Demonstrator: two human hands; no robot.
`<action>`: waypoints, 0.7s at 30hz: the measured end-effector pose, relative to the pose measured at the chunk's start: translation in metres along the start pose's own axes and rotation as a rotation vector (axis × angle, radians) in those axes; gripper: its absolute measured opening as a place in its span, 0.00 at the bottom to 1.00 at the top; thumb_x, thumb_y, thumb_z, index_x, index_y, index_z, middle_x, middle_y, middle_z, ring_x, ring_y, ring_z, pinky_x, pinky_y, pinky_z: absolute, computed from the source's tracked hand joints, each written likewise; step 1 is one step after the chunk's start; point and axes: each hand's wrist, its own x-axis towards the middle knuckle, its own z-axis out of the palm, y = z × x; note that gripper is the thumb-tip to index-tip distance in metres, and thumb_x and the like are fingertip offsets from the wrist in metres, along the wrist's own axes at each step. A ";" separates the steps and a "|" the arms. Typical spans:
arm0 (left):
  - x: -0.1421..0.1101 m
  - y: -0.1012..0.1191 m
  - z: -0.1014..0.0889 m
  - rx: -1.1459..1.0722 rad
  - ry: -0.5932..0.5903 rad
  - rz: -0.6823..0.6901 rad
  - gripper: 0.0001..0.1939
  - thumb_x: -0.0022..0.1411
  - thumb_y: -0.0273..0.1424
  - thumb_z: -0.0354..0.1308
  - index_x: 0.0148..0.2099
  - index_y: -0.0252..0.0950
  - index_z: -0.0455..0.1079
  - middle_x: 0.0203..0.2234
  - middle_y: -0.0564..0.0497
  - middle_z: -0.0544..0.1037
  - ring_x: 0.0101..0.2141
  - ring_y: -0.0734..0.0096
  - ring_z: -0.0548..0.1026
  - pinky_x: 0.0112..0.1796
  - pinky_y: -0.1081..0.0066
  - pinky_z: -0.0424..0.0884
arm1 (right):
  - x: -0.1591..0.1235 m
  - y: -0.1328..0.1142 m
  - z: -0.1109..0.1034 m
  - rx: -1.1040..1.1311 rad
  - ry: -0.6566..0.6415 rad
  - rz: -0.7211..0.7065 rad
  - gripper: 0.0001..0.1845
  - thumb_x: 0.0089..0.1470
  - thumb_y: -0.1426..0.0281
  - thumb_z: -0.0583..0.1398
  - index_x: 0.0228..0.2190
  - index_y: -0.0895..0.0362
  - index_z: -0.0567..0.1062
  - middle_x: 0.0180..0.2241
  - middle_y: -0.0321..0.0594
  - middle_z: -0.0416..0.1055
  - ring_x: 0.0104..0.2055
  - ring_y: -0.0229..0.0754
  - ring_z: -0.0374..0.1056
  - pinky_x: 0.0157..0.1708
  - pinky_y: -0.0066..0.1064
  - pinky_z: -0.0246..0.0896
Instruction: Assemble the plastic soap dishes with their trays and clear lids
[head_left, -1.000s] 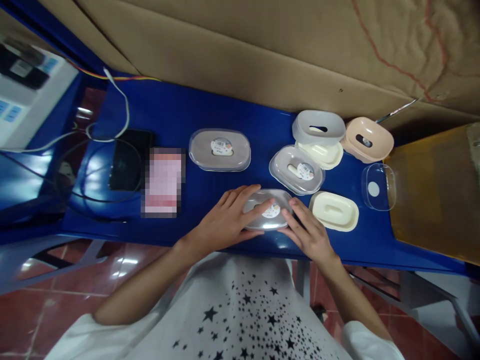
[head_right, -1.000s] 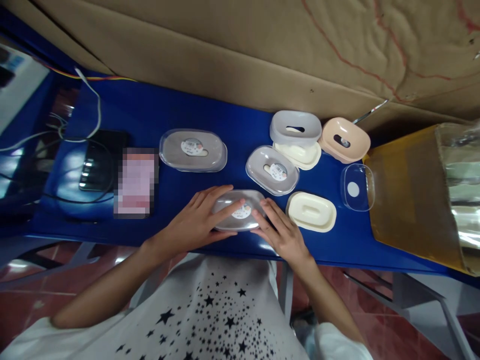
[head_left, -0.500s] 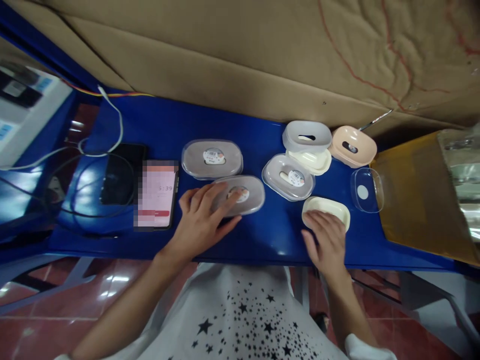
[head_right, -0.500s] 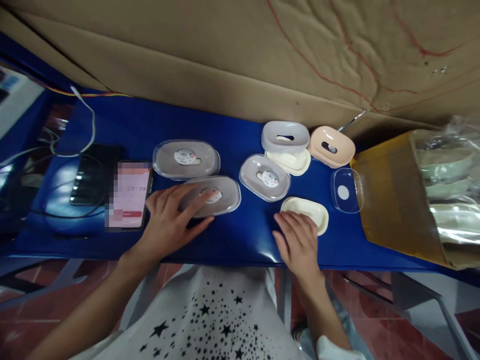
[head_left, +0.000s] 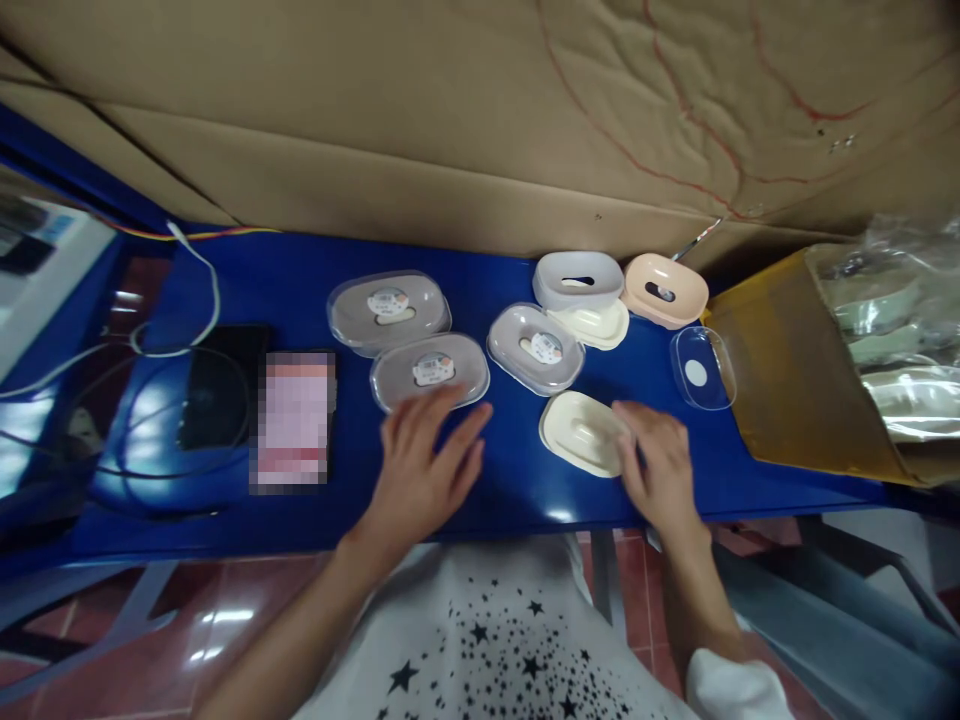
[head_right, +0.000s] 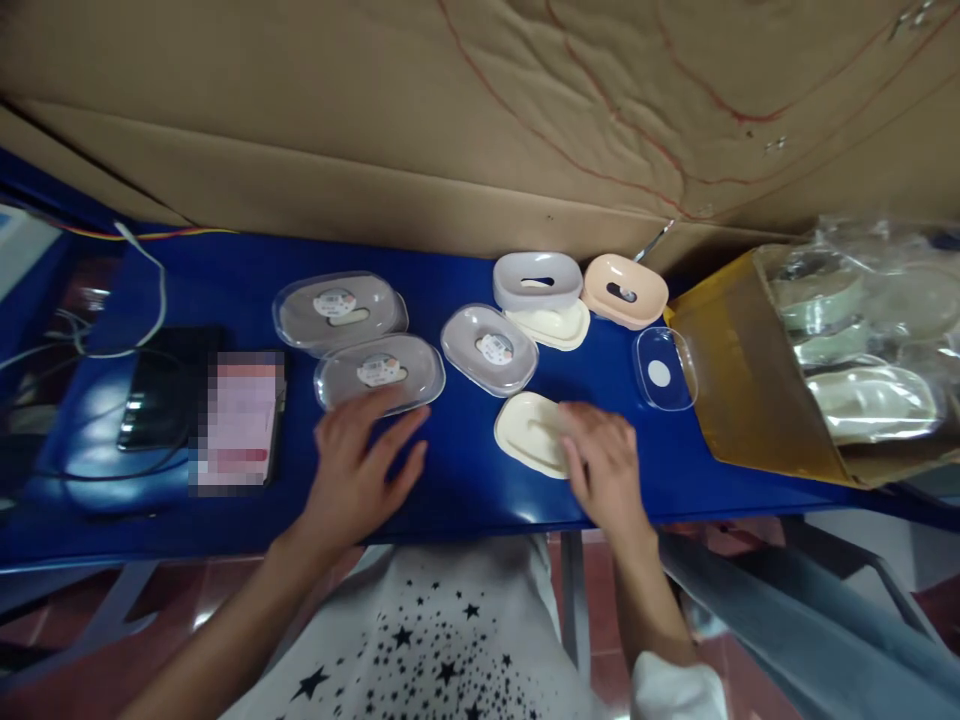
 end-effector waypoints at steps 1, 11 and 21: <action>0.002 0.010 0.004 -0.060 -0.059 0.079 0.24 0.73 0.26 0.62 0.68 0.39 0.69 0.67 0.36 0.73 0.67 0.48 0.72 0.65 0.49 0.65 | 0.010 0.015 -0.005 -0.040 0.024 0.021 0.25 0.73 0.72 0.56 0.67 0.50 0.70 0.59 0.48 0.80 0.63 0.53 0.75 0.62 0.48 0.64; 0.009 0.046 0.033 -0.123 -0.332 0.284 0.13 0.79 0.28 0.56 0.62 0.39 0.72 0.58 0.46 0.81 0.61 0.56 0.74 0.62 0.47 0.64 | 0.121 0.128 -0.005 -0.363 -0.094 0.147 0.22 0.70 0.67 0.58 0.60 0.57 0.78 0.63 0.55 0.77 0.66 0.59 0.72 0.68 0.57 0.56; -0.028 0.018 0.006 -0.194 -0.244 0.164 0.16 0.78 0.29 0.60 0.64 0.39 0.71 0.54 0.42 0.80 0.51 0.56 0.78 0.53 0.52 0.73 | 0.026 0.046 -0.017 -0.121 0.310 0.092 0.15 0.70 0.69 0.62 0.56 0.53 0.81 0.50 0.47 0.84 0.52 0.54 0.80 0.55 0.47 0.69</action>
